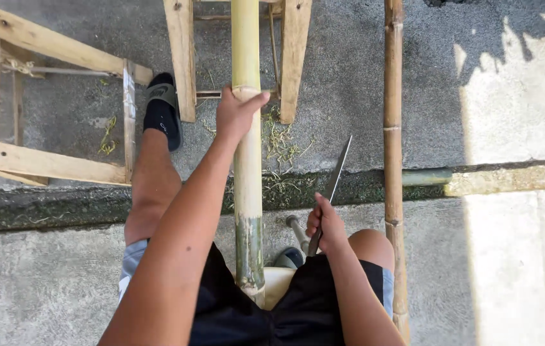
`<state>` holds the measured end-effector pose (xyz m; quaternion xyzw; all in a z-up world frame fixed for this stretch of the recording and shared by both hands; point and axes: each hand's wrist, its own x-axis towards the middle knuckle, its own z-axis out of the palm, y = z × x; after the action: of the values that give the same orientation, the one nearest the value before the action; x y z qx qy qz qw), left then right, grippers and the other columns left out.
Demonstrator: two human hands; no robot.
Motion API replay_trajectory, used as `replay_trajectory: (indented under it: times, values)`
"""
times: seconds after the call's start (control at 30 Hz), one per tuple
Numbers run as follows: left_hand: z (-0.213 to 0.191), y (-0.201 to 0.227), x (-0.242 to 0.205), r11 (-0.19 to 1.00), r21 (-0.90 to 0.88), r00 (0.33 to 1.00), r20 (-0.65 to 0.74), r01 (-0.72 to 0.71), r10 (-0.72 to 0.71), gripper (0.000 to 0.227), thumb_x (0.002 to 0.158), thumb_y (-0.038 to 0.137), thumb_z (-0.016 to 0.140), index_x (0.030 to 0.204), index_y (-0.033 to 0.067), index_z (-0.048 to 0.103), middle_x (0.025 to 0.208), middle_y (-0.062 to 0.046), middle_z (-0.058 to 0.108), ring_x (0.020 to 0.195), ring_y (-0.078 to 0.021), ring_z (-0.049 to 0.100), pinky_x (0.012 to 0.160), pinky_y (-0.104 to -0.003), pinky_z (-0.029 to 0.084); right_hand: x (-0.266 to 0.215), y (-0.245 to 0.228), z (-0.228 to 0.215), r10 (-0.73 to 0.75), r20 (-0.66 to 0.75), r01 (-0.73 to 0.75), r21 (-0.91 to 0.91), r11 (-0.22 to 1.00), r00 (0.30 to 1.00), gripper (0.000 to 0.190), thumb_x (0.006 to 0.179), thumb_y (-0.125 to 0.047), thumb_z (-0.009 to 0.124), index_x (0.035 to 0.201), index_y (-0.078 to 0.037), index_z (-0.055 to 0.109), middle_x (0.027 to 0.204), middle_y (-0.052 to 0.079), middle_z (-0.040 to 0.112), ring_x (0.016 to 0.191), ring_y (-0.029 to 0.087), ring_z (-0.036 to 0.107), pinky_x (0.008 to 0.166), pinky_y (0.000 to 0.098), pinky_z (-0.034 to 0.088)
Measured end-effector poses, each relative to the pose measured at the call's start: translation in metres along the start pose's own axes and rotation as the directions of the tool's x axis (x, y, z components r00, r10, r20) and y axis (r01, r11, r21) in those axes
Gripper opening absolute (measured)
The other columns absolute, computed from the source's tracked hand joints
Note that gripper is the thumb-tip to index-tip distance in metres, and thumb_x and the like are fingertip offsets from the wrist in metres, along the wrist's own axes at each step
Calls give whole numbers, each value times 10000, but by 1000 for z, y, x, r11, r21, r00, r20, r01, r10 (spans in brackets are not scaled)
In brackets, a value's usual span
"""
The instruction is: Scraping and smoothing a bamboo pole using a knife and a smaller scraper tool.
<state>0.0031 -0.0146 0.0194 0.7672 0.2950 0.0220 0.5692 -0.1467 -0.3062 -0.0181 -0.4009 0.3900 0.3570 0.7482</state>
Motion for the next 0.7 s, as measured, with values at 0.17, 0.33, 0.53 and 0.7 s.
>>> replay_trajectory:
  times: [0.17,0.33,0.53,0.7]
  values:
    - [-18,-13,-126,999,32,999,35,-8,7,698,814,431,793,1254,-10,481,980,-132,742,802,-216,753,700,-358,607,22,-15,-9,-66,-22,64,-82,995,998,447,949,-445,619,687,-162,393,539,0,358,458,178,394,465,369,340]
    - [-20,-71,-253,925,339,978,-56,-169,199,818,887,417,748,1420,-79,376,1184,-285,651,967,-404,714,814,-464,568,30,-22,-6,-51,56,56,-84,995,997,433,940,-449,615,690,-162,408,541,4,371,463,178,400,475,373,358]
    - [-17,-51,-226,880,475,996,-88,17,28,819,778,416,809,1333,-60,438,1060,-271,701,916,-423,723,825,-482,564,24,-30,-1,-43,83,47,-53,997,996,444,938,-462,635,694,-163,414,538,-2,376,458,167,391,465,367,346]
    - [-3,-8,-136,866,500,989,-139,25,51,710,739,366,853,1199,-67,529,1015,-256,727,895,-392,738,803,-471,575,23,-33,-3,-79,92,82,-38,996,993,416,940,-454,627,710,-164,437,542,-2,394,467,175,419,476,366,378]
